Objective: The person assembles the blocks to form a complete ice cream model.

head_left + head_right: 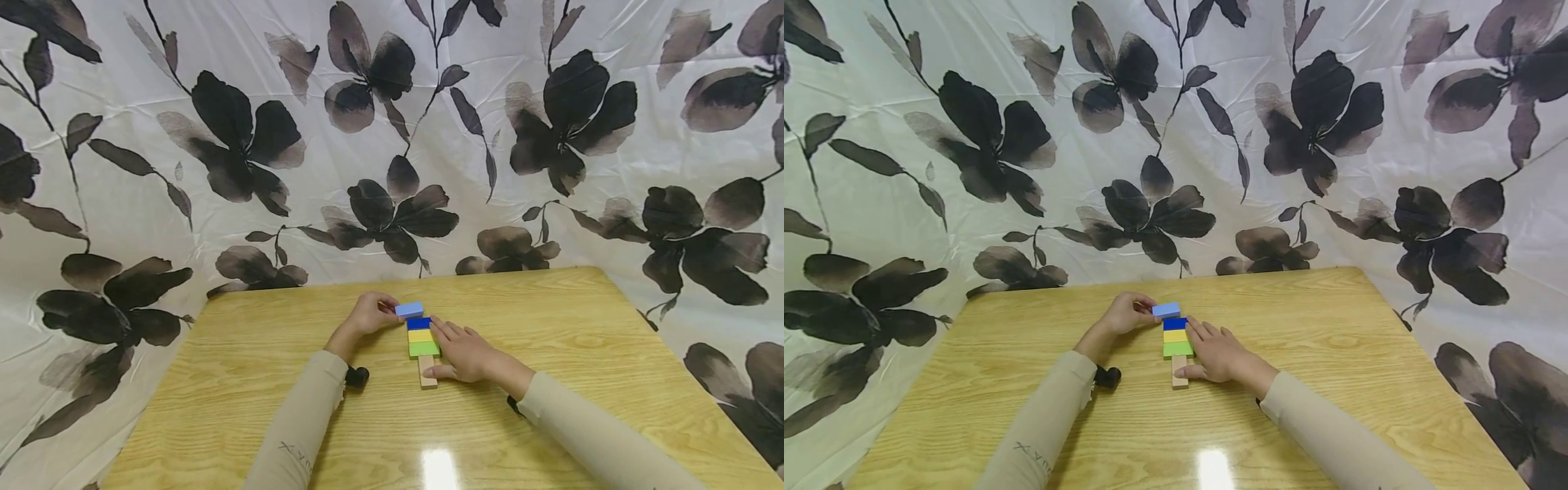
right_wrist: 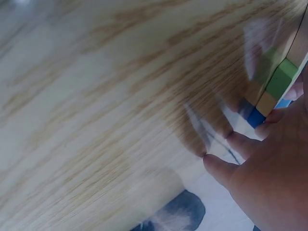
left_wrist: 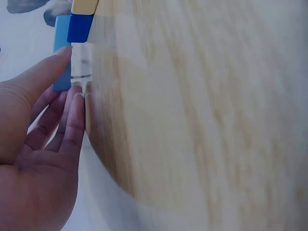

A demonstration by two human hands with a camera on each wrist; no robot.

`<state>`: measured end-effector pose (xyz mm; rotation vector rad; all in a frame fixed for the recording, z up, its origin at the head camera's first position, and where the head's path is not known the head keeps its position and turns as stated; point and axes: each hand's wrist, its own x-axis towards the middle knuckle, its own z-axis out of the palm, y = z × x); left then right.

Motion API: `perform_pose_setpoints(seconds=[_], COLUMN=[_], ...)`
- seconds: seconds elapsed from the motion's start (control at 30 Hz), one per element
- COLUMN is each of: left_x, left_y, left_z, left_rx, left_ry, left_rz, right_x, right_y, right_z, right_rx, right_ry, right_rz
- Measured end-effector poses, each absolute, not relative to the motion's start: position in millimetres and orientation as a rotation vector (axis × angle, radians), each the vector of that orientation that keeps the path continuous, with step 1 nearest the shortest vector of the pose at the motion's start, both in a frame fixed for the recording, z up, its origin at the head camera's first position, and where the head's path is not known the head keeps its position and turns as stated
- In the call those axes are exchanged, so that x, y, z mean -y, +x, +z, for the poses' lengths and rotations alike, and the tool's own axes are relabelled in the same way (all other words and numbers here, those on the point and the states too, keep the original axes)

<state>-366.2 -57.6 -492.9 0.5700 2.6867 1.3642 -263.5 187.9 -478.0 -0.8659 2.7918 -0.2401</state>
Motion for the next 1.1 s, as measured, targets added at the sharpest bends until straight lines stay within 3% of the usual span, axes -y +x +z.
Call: perform_pose_setpoints(seconds=[1.1], left_x=[51.9], left_y=[-369.2], left_z=[-488.4], left_rx=[-2.66], left_ry=[0.695], left_rz=[1.136], right_x=[-187.8], right_y=[-265.3], right_z=[-481.8], right_rx=[-2.797], right_ry=[-0.881], right_rz=[-0.237])
